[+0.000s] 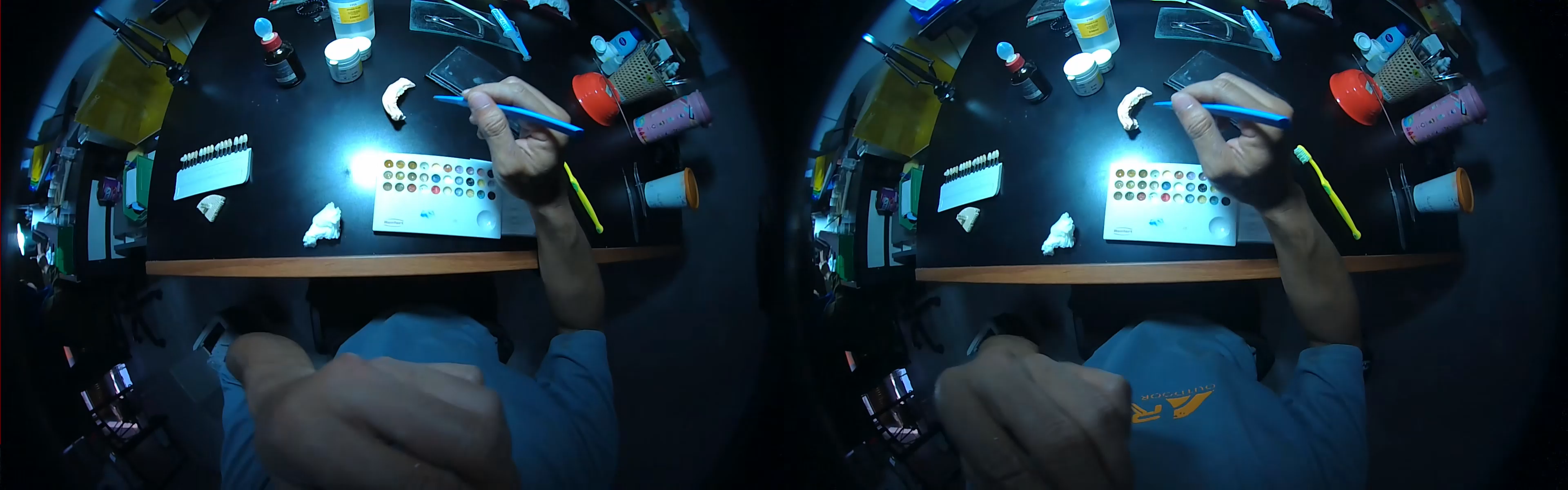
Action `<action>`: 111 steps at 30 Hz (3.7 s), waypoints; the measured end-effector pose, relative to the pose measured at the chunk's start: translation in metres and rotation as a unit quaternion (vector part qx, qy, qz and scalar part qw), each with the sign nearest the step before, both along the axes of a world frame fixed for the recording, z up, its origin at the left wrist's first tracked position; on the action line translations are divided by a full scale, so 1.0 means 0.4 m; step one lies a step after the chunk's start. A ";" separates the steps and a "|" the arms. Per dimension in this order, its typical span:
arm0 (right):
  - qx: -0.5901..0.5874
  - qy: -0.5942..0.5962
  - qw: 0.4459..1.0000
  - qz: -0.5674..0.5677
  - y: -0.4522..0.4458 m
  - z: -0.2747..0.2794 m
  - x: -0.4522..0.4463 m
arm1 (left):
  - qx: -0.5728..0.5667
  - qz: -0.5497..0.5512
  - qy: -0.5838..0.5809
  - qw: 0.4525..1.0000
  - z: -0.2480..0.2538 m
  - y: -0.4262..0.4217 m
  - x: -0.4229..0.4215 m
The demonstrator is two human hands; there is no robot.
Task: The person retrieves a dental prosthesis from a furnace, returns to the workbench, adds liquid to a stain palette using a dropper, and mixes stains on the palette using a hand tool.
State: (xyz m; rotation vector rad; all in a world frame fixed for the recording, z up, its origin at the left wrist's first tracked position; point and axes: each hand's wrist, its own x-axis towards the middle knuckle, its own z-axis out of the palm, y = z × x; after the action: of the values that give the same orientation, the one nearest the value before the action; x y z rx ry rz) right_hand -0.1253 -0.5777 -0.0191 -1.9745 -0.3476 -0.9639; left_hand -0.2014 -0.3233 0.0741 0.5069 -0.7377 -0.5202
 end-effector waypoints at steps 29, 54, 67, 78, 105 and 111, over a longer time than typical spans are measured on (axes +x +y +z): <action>0.266 0.071 0.945 -0.178 -0.020 -0.148 -0.446 | -0.094 0.094 -0.058 0.989 -0.074 -0.114 -0.040; 0.329 0.090 0.913 -0.223 -0.004 -0.139 -0.442 | -0.095 -0.156 -0.073 0.981 -0.112 -0.185 0.003; 0.318 0.083 0.916 -0.227 -0.006 -0.134 -0.445 | 0.227 0.177 -0.375 0.881 -0.147 -0.105 0.058; 0.183 0.121 0.965 -0.142 0.029 -0.105 -0.379 | 0.462 0.406 -0.378 0.692 -0.316 0.014 0.183; -0.210 0.115 0.968 -0.078 0.168 -0.101 -0.147 | 0.506 0.333 -0.491 0.626 -0.332 0.015 0.290; -0.233 0.122 0.961 -0.082 0.169 -0.080 -0.152 | 0.525 0.317 -0.484 0.624 -0.332 0.009 0.290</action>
State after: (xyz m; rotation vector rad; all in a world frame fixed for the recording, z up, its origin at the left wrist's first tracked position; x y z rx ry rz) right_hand -0.1863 -0.5103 -0.0510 -2.5571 -0.2919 -0.7711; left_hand -0.0856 -0.3195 -0.0587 2.2031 -1.1358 0.1382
